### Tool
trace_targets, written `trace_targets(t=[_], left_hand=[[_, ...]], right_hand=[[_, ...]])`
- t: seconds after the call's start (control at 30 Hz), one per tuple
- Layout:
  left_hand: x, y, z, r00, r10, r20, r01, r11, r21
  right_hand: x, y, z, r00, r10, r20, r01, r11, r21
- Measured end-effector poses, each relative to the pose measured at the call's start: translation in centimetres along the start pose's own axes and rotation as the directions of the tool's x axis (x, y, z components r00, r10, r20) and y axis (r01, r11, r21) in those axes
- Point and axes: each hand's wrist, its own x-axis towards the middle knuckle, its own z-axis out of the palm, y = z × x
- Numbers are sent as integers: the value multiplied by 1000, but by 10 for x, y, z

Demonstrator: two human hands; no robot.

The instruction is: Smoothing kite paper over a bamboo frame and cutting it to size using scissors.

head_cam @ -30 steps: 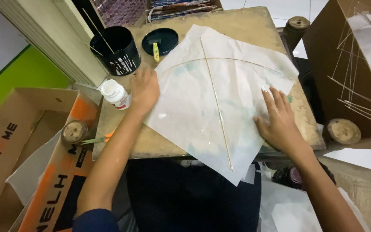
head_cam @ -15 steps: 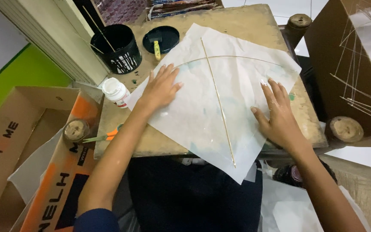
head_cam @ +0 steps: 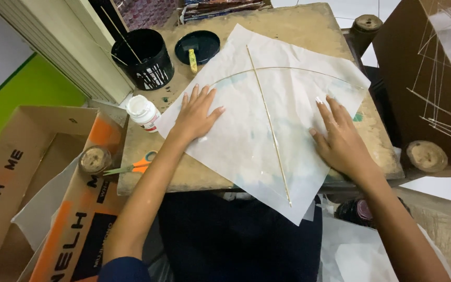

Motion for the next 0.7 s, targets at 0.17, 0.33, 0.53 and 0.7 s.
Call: trace_targets(t=[0.17, 0.33, 0.53, 0.7], left_hand=[[16, 10, -1, 996, 71, -60, -69, 997, 41], [37, 27, 0, 985, 153, -76, -153, 988, 17], [55, 11, 20, 989, 145, -2, -145, 989, 25], [48, 5, 16, 994, 104, 21, -104, 994, 12]], right_hand=[[9, -8, -19, 999, -20, -38, 20, 1000, 12], [52, 36, 1, 984, -101, -147, 99, 995, -24], [96, 54, 18, 996, -24, 84, 26, 999, -24], [107, 73, 39, 988, 13, 152, 4, 993, -114]])
